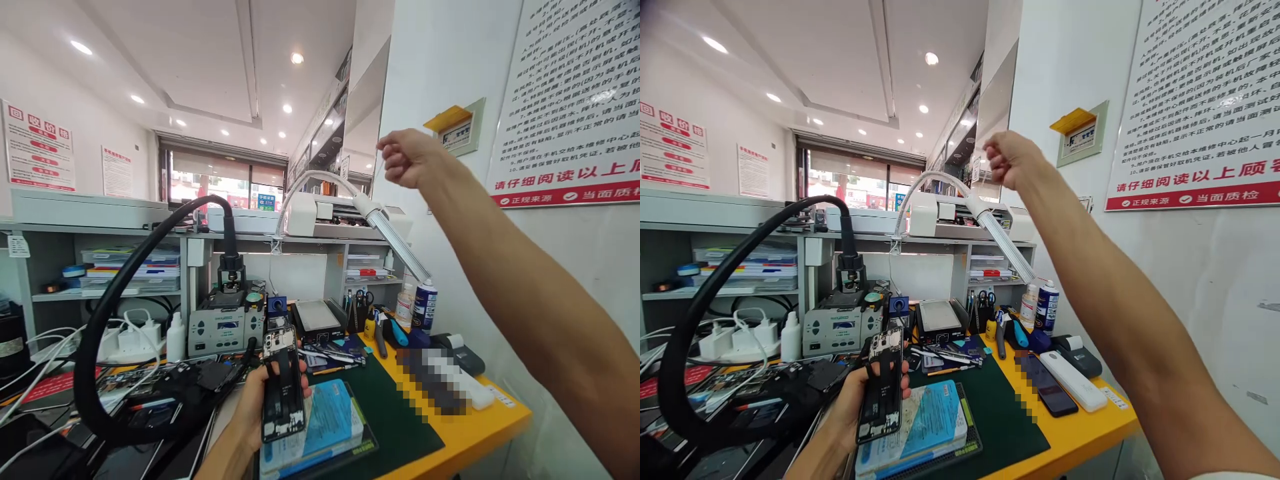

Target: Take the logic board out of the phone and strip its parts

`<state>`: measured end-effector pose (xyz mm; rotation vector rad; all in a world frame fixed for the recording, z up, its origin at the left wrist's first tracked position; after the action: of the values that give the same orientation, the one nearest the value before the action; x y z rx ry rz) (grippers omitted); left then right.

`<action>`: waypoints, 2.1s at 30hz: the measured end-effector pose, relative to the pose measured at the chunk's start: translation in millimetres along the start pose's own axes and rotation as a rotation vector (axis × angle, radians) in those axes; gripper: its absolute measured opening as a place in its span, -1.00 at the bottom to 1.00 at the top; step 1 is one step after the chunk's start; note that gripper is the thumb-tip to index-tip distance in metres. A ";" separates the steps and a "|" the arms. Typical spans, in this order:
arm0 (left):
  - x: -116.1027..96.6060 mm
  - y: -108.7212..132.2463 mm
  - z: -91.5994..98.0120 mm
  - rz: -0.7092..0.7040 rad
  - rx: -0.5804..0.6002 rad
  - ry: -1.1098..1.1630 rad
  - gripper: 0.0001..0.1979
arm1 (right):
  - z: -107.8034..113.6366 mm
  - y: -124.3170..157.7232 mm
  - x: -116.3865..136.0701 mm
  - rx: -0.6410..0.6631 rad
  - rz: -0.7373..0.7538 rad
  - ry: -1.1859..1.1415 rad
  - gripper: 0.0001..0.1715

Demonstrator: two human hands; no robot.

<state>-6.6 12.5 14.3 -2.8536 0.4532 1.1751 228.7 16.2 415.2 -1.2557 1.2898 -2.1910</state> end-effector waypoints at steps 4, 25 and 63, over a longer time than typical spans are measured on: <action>1.4 -6.8 9.1 0.043 0.061 0.043 -0.54 | 42.4 37.9 11.5 -0.033 -0.054 -0.098 -0.61; -30.6 6.6 -29.2 -0.066 0.032 -0.075 -0.62 | -60.9 271.9 -110.7 -0.043 -0.507 -0.443 -0.53; -15.4 -26.9 -57.9 -0.026 -0.016 -0.318 -0.74 | -106.6 252.7 -150.7 0.232 -0.480 -0.439 -0.77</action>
<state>30.1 34.7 64.0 -2.6037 0.3904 1.5954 188.2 30.7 105.3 -1.9536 0.5891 -2.0903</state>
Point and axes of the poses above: each hand's wrist, its own y-axis away from the middle knuckle, its own z-axis out of the back of the hand, x = y × z, the point moved 1 cm from there along -y, towards the middle knuckle, and after that the axes turned 11 degrees about -x, right-handed, at the moved point
